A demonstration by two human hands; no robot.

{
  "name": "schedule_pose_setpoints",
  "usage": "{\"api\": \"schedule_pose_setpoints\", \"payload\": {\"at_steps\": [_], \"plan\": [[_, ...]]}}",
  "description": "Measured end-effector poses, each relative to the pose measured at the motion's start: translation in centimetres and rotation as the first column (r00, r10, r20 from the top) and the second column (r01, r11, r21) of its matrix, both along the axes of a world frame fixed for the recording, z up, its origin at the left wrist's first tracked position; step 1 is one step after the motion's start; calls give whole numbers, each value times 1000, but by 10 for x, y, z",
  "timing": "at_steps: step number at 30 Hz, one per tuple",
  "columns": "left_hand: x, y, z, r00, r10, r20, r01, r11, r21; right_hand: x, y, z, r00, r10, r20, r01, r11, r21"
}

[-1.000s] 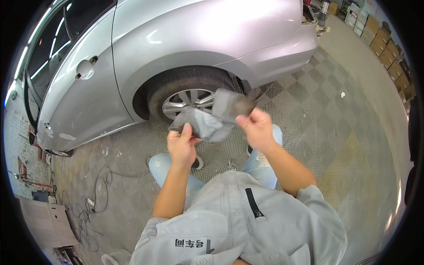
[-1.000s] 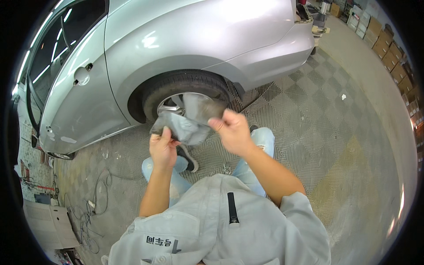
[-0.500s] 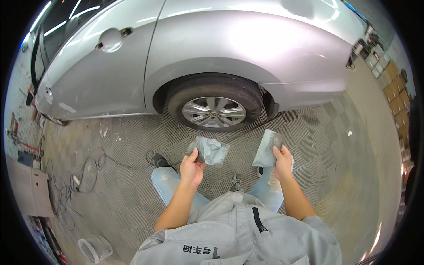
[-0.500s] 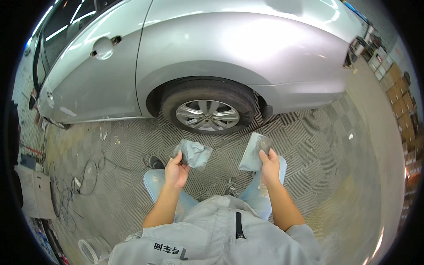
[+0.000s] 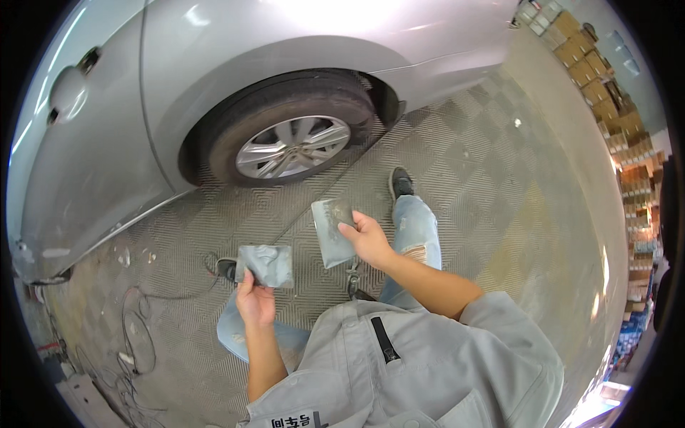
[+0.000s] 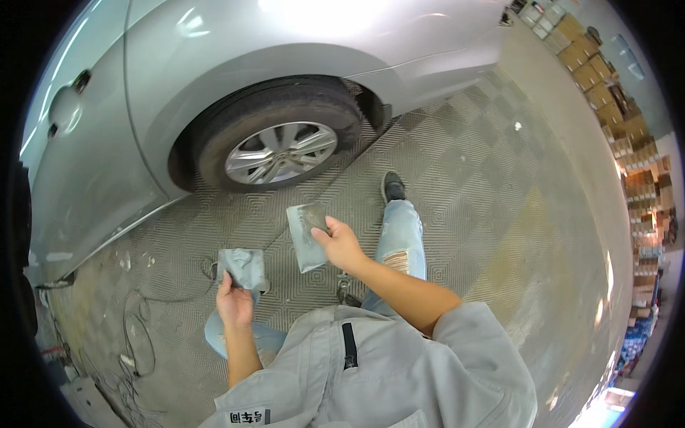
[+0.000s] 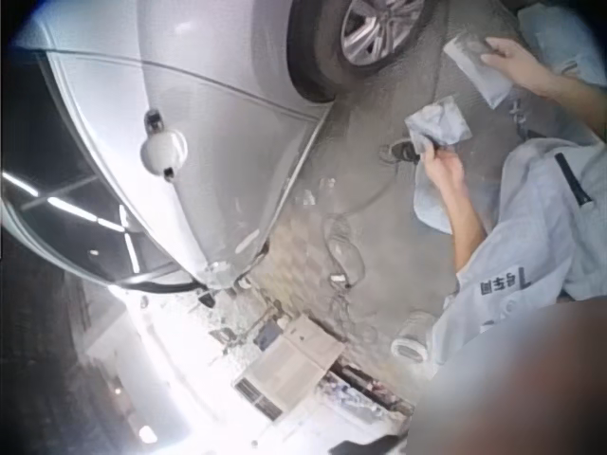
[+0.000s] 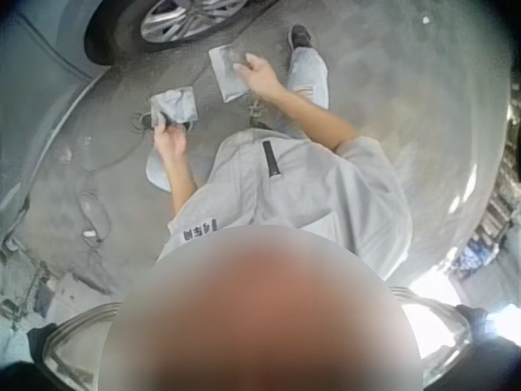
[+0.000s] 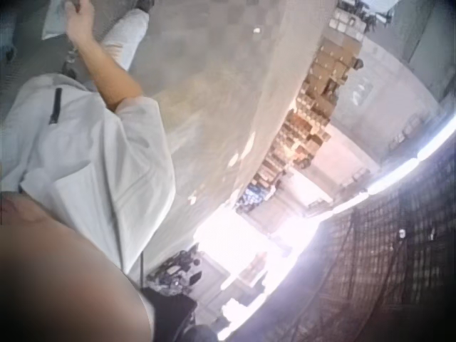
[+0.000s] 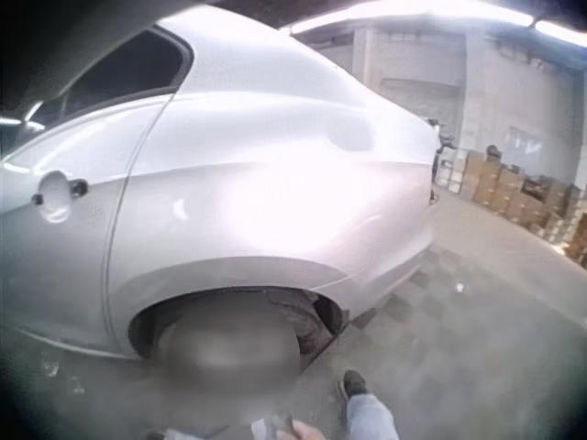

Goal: The person applies a gray body filler paste to the rear quarter panel and door area of a silver car using a spreader. They repeatedly scoop filler from a cloth and smooth it onto the surface, working around the fuel door and door handle.

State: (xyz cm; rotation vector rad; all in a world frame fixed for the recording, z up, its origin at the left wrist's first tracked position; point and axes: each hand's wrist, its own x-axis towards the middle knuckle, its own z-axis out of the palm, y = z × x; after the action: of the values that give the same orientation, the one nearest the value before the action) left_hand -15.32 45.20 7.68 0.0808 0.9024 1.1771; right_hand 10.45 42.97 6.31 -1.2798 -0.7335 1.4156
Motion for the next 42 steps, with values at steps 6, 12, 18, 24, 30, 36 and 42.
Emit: {"api": "schedule_pose_setpoints", "payload": {"at_steps": [6, 12, 18, 24, 30, 36, 42], "plan": [[-57, -40, 5, 1000, -23, 7, 22, 995, 92, -66, -41, -5, 987, -155, -37, 156, 987, 24], [-107, -74, 24, 999, -17, -52, 25, 987, 161, -93, -71, 2, 969, -187, -163, 203, 975, 87], [-154, -109, 56, 991, 27, -132, 2, 977, 215, -122, -105, 16, 945, -275, -178, 292, 953, 79], [-155, -98, 98, 979, 58, -196, 50, 860, 507, -119, -127, 81, 987, -152, 51, 127, 935, 331], [-132, -76, 147, 964, 142, -222, 26, 787, 617, -161, -122, 166, 572, -444, 690, -260, 700, 665], [-130, -28, 139, 971, 169, -171, -35, 803, 595, -215, -49, 177, 365, -614, 700, -614, 407, 676], [-126, 21, 130, 921, 319, -224, -95, 741, 665, -231, 2, 163, 344, -572, 745, -610, 467, 640]]}}
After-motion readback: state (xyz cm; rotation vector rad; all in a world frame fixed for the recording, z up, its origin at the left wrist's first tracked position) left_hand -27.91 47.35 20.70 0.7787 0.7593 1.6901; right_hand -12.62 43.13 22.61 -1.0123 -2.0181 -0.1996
